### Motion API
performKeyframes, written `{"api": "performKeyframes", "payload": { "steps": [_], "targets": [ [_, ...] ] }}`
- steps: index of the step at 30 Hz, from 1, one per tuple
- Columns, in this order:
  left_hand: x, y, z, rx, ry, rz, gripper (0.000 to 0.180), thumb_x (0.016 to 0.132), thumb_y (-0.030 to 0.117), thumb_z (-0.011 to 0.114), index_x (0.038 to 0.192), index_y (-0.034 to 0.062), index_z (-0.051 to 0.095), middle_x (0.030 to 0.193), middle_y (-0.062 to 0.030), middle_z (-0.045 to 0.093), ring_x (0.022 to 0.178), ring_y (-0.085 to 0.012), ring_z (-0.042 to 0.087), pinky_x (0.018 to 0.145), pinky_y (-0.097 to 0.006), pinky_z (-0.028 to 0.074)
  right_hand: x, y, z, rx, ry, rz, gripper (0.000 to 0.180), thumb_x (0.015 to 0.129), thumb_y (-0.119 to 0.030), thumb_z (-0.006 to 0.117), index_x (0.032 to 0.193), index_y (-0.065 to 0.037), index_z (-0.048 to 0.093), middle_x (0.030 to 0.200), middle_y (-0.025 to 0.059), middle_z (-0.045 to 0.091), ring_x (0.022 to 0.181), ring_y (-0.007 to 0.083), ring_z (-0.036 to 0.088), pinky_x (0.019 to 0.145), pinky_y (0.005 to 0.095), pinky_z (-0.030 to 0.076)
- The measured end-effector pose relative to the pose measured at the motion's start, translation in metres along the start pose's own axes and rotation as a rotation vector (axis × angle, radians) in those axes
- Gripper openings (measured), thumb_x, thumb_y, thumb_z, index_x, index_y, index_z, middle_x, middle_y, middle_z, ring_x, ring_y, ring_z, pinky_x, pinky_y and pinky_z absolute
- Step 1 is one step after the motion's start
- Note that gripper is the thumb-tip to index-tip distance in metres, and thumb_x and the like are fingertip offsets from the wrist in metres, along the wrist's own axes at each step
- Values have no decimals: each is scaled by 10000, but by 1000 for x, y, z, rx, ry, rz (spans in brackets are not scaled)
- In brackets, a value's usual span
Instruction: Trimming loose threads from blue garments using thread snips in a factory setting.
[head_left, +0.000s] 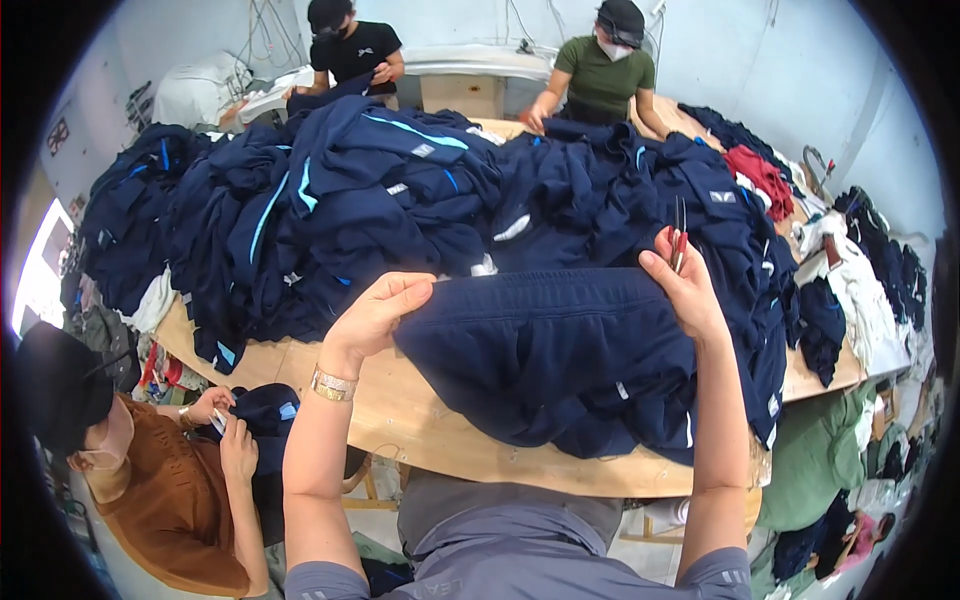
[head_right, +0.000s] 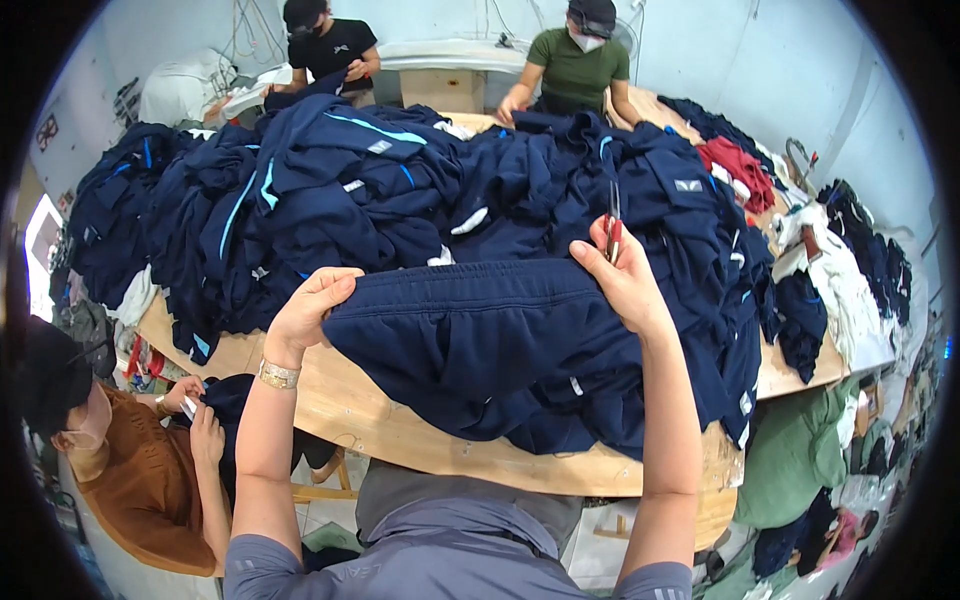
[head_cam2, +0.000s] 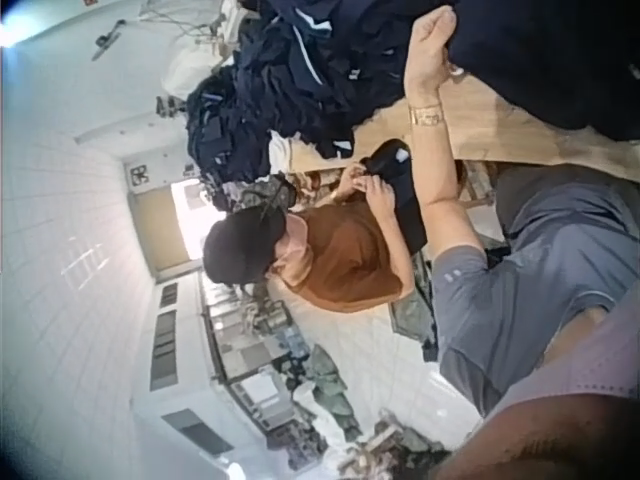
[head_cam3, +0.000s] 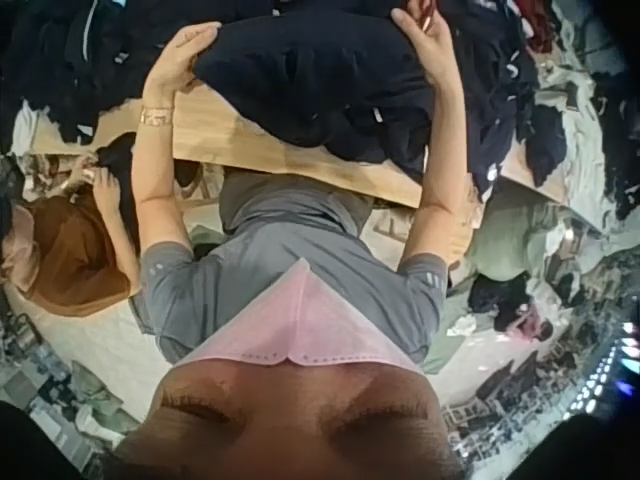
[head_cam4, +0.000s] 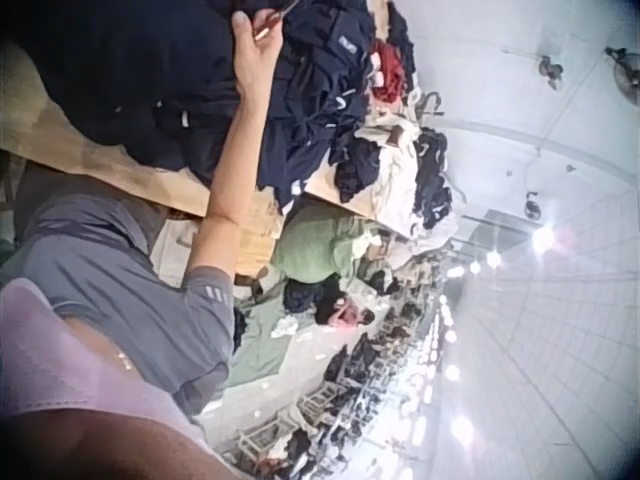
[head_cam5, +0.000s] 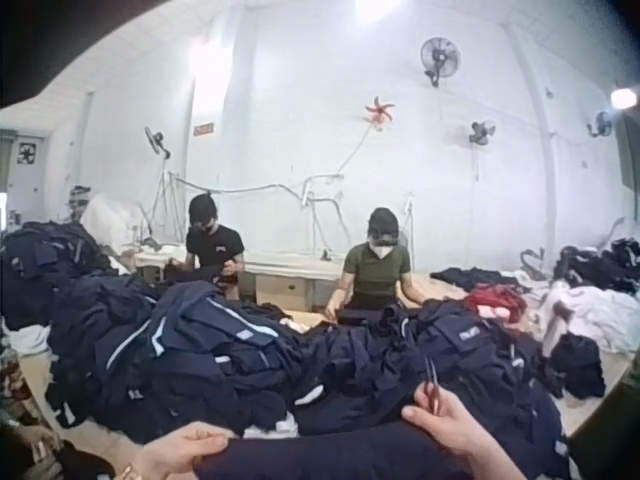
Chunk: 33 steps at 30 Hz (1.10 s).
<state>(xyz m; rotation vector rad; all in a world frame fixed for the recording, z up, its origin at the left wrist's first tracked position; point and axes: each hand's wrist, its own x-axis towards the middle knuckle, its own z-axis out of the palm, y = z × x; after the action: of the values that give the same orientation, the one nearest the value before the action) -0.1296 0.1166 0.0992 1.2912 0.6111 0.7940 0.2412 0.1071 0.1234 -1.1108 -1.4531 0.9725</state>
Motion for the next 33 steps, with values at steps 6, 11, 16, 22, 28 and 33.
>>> {"api": "performKeyframes", "payload": {
  "steps": [6,11,16,22,28,33],
  "targets": [
    [-36,31,-46,718,268,13,507,920,398,529,562,45,467,558,101,396,553,-15,318,477,-230,265,38,-37,-57,-183,242,-297,255,825,-158,687,787,-118,438,702,-99,345,604,8,318,519,176,245],
    [-33,104,-12,1783,677,675,494,637,500,748,636,48,549,554,-64,511,624,-260,409,717,-353,362,70,-78,-75,-792,563,-714,268,846,-171,668,740,-43,458,572,-53,341,518,40,282,448,216,237],
    [-43,144,25,2058,1073,1217,396,654,447,752,668,100,562,602,19,557,570,-160,509,756,-310,330,50,-108,-62,-274,804,-875,297,871,-206,643,702,-34,470,566,-53,362,517,35,293,451,207,242],
    [-52,148,-13,2042,850,994,428,646,437,764,657,74,538,607,-24,514,613,-210,482,644,-312,377,7,-102,-32,-606,291,-550,227,848,-153,660,740,-55,485,619,-61,392,548,31,343,476,215,292],
    [-63,186,-6,1305,822,1459,379,729,307,775,812,-32,627,733,-17,611,682,-85,558,642,-213,457,-60,-129,-26,342,329,-336,114,843,-92,654,932,-59,591,744,-30,575,633,30,532,567,136,407],
    [39,103,-11,1647,770,995,357,616,314,827,805,78,638,749,-14,621,654,-124,571,620,-256,469,-11,-10,3,-287,393,-270,172,847,-151,670,778,-89,525,677,-82,437,609,17,402,533,174,323]
  ]
}}
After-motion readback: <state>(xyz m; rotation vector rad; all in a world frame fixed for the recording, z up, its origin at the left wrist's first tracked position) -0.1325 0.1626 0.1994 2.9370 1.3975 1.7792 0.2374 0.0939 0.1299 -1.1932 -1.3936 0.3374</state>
